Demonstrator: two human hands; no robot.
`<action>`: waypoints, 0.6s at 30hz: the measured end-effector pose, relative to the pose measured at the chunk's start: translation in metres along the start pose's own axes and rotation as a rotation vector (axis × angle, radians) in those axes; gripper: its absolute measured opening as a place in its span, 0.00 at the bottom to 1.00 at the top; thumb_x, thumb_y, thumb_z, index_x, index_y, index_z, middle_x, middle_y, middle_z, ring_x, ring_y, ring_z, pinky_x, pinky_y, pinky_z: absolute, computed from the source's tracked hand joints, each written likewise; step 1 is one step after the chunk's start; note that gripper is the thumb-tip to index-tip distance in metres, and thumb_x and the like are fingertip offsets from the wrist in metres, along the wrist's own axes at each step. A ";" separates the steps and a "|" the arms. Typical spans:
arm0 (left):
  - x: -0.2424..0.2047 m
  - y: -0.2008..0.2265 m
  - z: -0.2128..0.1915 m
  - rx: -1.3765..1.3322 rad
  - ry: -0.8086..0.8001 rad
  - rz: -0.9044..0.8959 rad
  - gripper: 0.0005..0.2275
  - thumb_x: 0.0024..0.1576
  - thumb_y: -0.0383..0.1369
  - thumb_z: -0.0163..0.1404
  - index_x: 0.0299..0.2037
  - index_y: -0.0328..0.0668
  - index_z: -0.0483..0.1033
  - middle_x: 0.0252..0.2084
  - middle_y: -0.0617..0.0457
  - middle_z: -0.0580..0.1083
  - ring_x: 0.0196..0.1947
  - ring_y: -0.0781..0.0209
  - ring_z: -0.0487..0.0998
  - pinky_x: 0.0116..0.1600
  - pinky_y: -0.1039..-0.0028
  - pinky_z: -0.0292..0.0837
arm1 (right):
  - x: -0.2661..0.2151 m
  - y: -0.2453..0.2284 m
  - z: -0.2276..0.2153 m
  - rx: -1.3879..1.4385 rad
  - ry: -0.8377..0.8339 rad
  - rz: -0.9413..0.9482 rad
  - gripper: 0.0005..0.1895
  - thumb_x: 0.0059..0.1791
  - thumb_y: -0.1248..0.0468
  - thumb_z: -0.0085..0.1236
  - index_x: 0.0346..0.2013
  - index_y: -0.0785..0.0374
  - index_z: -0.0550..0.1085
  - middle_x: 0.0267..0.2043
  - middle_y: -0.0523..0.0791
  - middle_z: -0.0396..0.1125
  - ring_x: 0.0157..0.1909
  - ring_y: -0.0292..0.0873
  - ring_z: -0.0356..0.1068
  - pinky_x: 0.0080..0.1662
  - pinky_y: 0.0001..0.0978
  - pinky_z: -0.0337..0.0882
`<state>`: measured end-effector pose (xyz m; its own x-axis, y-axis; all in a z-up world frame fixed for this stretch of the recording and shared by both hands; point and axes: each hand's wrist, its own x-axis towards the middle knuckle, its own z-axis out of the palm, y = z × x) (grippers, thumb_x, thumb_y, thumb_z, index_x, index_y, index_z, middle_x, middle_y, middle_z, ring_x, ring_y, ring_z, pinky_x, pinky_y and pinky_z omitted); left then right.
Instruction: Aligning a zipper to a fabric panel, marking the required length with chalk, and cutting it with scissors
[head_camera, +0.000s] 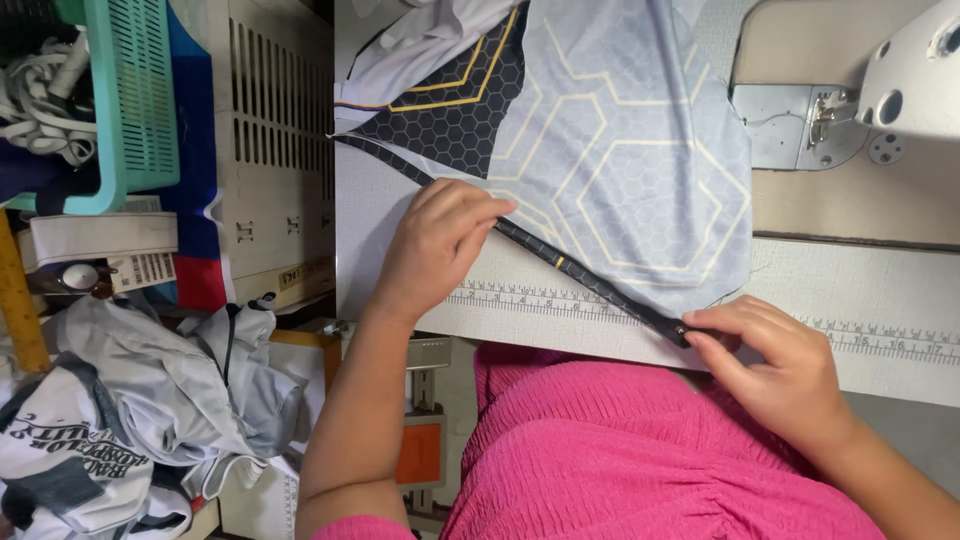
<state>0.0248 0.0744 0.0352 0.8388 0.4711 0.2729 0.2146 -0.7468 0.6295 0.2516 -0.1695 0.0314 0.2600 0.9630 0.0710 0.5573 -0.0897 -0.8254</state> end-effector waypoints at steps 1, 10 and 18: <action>0.004 -0.001 0.000 0.000 0.005 0.000 0.09 0.56 0.19 0.49 0.44 0.40 0.74 0.36 0.52 0.71 0.40 0.56 0.69 0.47 0.69 0.64 | -0.002 0.003 -0.001 -0.003 -0.002 -0.004 0.04 0.43 0.70 0.57 0.33 0.66 0.75 0.31 0.45 0.71 0.33 0.39 0.70 0.41 0.26 0.68; 0.020 -0.008 0.009 -0.159 -0.020 -0.193 0.10 0.55 0.24 0.51 0.47 0.39 0.72 0.43 0.52 0.73 0.44 0.59 0.74 0.51 0.71 0.69 | -0.011 0.009 -0.002 -0.060 0.003 0.314 0.08 0.44 0.69 0.59 0.38 0.61 0.77 0.37 0.40 0.73 0.36 0.30 0.70 0.44 0.18 0.68; 0.016 -0.015 0.012 -0.089 -0.009 -0.180 0.13 0.54 0.24 0.54 0.49 0.40 0.71 0.40 0.52 0.70 0.40 0.59 0.73 0.48 0.71 0.68 | -0.012 0.014 0.000 -0.077 -0.087 0.355 0.12 0.43 0.66 0.59 0.41 0.57 0.76 0.35 0.38 0.74 0.36 0.28 0.72 0.45 0.17 0.68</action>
<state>0.0406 0.0877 0.0212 0.7956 0.5884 0.1441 0.3165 -0.6066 0.7293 0.2563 -0.1825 0.0190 0.3816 0.8860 -0.2633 0.5028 -0.4380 -0.7452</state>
